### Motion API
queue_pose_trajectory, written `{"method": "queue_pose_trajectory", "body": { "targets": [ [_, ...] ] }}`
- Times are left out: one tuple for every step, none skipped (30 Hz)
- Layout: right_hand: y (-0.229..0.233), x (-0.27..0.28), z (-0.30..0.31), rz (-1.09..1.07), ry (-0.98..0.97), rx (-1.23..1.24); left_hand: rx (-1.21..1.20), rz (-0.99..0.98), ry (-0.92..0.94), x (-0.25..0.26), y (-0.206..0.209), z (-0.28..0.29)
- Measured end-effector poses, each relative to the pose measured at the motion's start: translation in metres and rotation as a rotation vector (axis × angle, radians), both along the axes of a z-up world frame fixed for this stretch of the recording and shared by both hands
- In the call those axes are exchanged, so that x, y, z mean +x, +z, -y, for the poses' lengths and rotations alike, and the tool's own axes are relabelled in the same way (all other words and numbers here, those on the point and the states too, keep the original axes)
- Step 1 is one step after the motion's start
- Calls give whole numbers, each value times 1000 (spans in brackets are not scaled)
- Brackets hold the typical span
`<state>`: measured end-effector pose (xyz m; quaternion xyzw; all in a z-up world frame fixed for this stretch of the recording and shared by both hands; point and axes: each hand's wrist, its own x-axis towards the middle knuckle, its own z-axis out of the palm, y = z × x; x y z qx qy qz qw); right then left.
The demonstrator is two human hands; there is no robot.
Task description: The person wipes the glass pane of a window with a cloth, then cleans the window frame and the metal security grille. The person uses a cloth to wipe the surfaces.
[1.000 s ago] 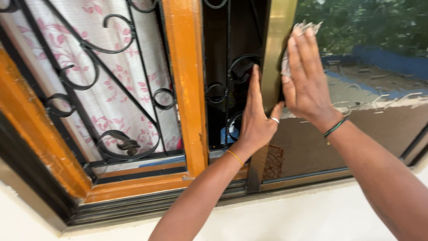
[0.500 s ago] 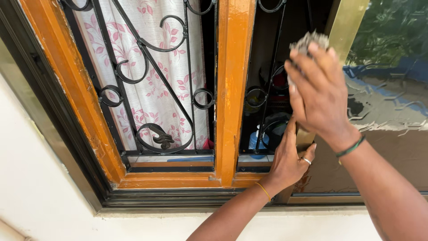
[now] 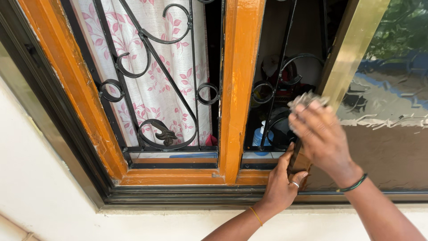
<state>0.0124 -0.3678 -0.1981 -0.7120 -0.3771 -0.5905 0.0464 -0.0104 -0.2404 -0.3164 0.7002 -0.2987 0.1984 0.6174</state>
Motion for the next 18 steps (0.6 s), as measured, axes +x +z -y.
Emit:
{"method": "queue_pose_trajectory", "body": {
  "targets": [
    [10,1,2,19,-16,27,-5,44,9,1,-1,0],
    [16,1,2,21,-12,50,-10,81,13,0,-3,2],
    [20,3,1,22,-9,73,-34,48,-1,1,-4,3],
    [19,4,2,24,-8,96,-57,14,-17,0,-6,2],
    [13,4,3,7,-3,76,-80,-20,-33,-1,-8,1],
    [3,5,4,-7,3,57,-68,13,-12,-3,-10,-2],
    [-10,6,6,-21,10,38,-56,45,8,-6,-12,-4],
    [-23,10,9,0,13,-19,-43,90,29,-5,-13,-8],
    [-39,13,11,20,15,-76,-2,-26,42,-4,-15,-11],
    [-59,12,15,-7,25,-115,34,-145,53,-6,-20,-13],
    [-79,10,19,-35,34,-154,72,-265,63,-7,-25,-15],
    [-98,9,19,-60,42,-159,78,-217,110,-9,-32,-16],
    [-116,8,19,-85,49,-164,84,-170,157,-10,-39,-17],
    [-131,5,19,-94,32,-216,92,-125,204,-10,-45,-18],
    [-144,1,18,-103,16,-267,99,-122,216,-8,-50,-20],
    [-151,-1,18,-118,-1,-317,108,-123,228,-9,-56,-22],
    [-149,1,21,-64,-6,-384,117,-125,239,-10,-61,-23],
    [-142,3,24,-15,-9,-450,93,-160,215,-10,-66,-23]
  ]
}}
